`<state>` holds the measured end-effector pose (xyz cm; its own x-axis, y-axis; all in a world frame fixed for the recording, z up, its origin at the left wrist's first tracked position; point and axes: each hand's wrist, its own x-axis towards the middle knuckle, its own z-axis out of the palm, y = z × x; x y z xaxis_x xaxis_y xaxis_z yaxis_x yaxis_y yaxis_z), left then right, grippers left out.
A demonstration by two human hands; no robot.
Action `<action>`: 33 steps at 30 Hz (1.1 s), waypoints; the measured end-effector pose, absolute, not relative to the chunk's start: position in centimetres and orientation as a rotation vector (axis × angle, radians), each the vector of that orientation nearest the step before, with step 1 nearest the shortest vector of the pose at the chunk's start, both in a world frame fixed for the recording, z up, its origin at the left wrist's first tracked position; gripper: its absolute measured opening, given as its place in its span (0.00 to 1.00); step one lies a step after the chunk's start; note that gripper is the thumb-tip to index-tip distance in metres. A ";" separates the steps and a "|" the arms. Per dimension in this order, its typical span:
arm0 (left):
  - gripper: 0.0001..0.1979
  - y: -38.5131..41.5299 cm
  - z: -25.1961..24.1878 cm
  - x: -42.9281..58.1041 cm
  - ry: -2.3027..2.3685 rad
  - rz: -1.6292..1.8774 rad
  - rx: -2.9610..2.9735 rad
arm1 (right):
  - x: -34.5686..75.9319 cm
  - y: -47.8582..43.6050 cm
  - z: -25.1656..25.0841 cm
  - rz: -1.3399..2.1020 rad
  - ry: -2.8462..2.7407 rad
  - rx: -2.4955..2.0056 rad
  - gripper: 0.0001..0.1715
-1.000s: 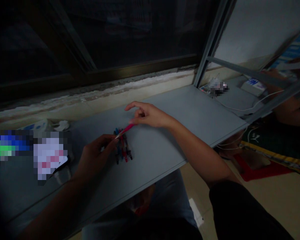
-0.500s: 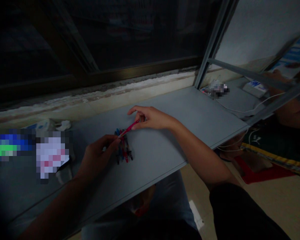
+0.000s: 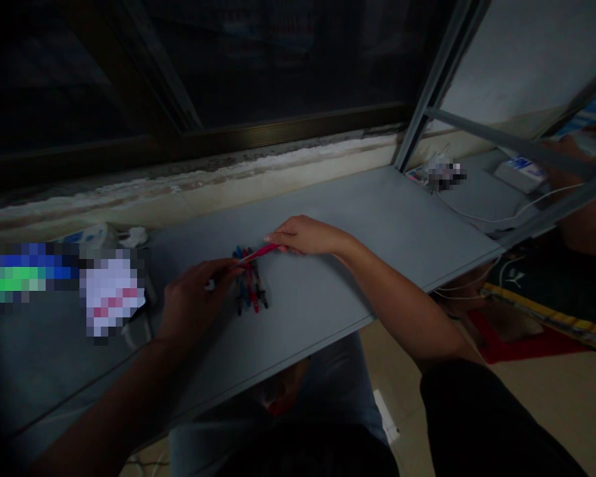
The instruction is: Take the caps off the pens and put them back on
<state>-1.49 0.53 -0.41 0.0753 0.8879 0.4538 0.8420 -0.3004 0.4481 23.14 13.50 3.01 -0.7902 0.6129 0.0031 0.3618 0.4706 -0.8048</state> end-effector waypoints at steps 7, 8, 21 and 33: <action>0.18 0.0 -0.2 -0.8 1.486 0.908 2.344 | 22.8 13.5 3.3 1.429 -2.000 -0.901 0.31; 0.17 -0.1 -0.1 -0.6 1.379 0.873 2.379 | 22.8 13.5 3.4 1.415 -1.961 -0.921 0.31; 0.12 -0.6 -0.2 0.6 1.063 0.728 2.596 | 21.6 13.1 2.6 1.564 -1.968 -0.886 0.27; 0.11 -0.7 0.1 1.1 0.996 0.836 2.619 | 21.6 12.9 2.6 1.615 -2.047 -0.857 0.27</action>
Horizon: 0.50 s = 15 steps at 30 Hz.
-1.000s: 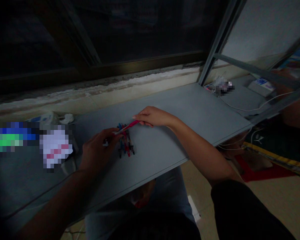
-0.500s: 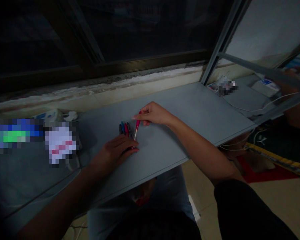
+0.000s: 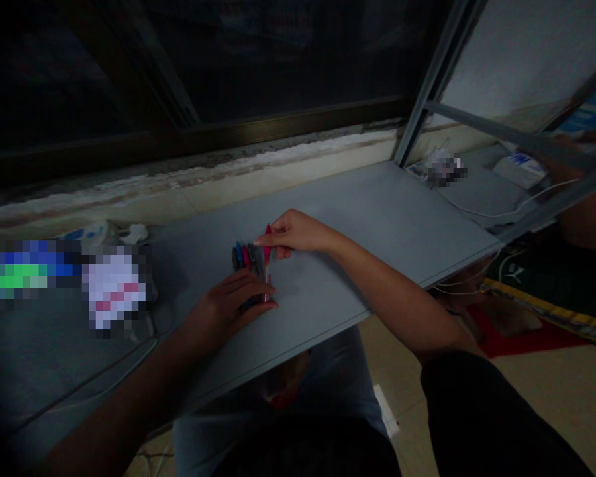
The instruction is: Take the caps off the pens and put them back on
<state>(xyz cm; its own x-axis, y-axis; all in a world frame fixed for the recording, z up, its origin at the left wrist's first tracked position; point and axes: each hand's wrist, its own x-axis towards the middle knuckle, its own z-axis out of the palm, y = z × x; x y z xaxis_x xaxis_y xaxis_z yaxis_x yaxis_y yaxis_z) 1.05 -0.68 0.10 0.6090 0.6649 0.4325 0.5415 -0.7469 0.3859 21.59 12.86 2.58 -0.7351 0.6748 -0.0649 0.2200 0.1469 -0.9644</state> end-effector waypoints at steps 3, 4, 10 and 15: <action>0.09 -0.7 0.0 1.1 0.959 0.880 2.613 | 21.4 12.8 2.5 1.618 -2.061 -0.872 0.27; 0.10 -0.7 0.0 1.0 0.945 0.881 2.600 | 21.3 12.8 2.4 1.623 -2.067 -0.878 0.27; 0.09 -0.6 -0.2 0.9 0.957 0.822 2.563 | 21.4 12.9 1.8 1.590 -2.098 -0.896 0.28; 0.11 -1.0 0.3 1.2 0.955 0.736 2.527 | 21.4 12.6 1.8 1.559 -2.130 -0.898 0.30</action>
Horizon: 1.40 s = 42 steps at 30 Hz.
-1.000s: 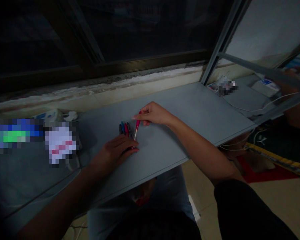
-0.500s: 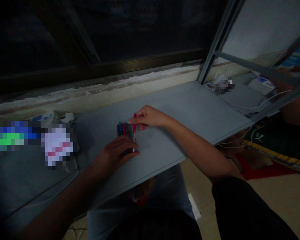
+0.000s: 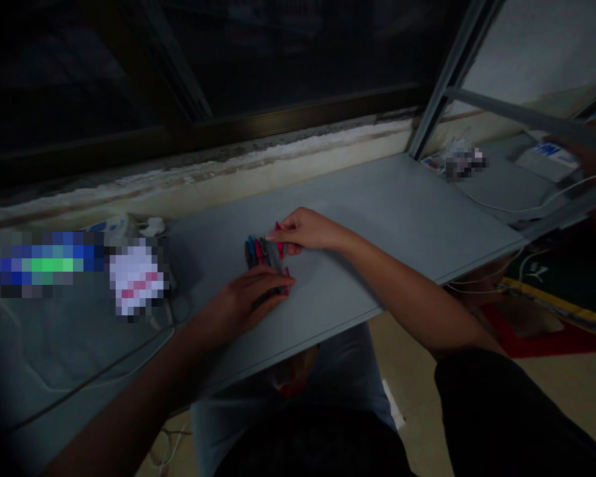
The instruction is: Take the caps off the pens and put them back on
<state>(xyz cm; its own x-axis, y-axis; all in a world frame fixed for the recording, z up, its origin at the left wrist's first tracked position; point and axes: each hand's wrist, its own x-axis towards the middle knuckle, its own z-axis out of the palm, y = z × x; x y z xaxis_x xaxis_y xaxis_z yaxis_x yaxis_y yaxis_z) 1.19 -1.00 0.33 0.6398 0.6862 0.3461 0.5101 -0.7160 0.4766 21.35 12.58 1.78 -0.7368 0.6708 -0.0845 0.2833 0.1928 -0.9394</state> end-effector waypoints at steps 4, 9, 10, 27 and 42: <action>0.11 -1.2 0.4 1.3 0.961 0.749 2.539 | 21.1 12.4 1.7 1.527 -2.130 -0.928 0.30; 0.10 -1.2 0.2 1.3 1.014 0.809 2.541 | 21.1 12.5 1.4 1.473 -2.131 -0.953 0.31; 0.10 -1.1 0.1 1.3 1.015 0.804 2.531 | 21.2 12.6 1.4 1.464 -2.137 -0.947 0.31; 0.08 -1.0 0.1 1.8 1.001 0.958 2.543 | 20.9 12.4 1.9 1.432 -2.104 -0.828 0.31; 0.07 -1.1 -0.2 2.2 0.997 0.948 2.569 | 20.7 11.9 1.8 1.388 -2.182 -0.807 0.32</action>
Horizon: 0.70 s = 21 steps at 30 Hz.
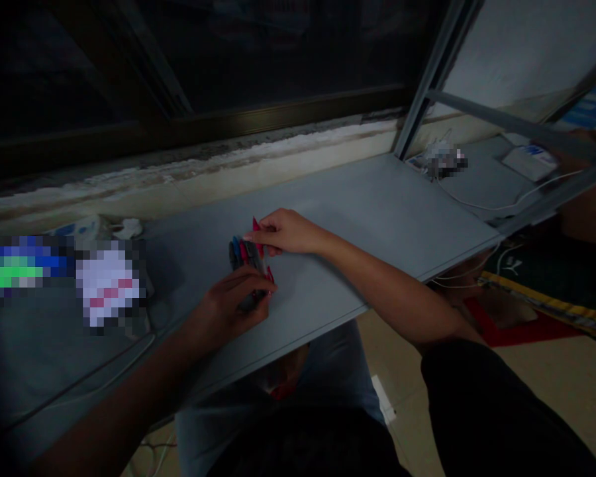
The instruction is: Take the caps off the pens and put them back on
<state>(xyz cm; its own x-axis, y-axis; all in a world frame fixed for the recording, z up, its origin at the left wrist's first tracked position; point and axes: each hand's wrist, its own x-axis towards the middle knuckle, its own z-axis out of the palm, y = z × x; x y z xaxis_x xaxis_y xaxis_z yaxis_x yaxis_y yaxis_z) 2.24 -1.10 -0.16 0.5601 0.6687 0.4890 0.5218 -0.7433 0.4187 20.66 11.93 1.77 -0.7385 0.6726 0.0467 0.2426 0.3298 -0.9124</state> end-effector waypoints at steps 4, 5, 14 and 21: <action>0.08 -1.1 -0.1 2.3 0.993 0.919 2.571 | 20.6 12.0 1.8 1.419 -2.176 -0.794 0.32; 0.08 -1.1 -0.1 2.4 0.989 0.923 2.578 | 20.6 12.0 1.8 1.441 -2.170 -0.796 0.31; 0.08 -1.0 -0.3 2.5 0.960 0.957 2.566 | 20.6 12.2 2.0 1.481 -2.175 -0.793 0.32; 0.17 -1.0 -0.1 2.4 1.340 0.917 2.537 | 21.5 13.7 1.7 1.362 -2.221 -0.900 0.32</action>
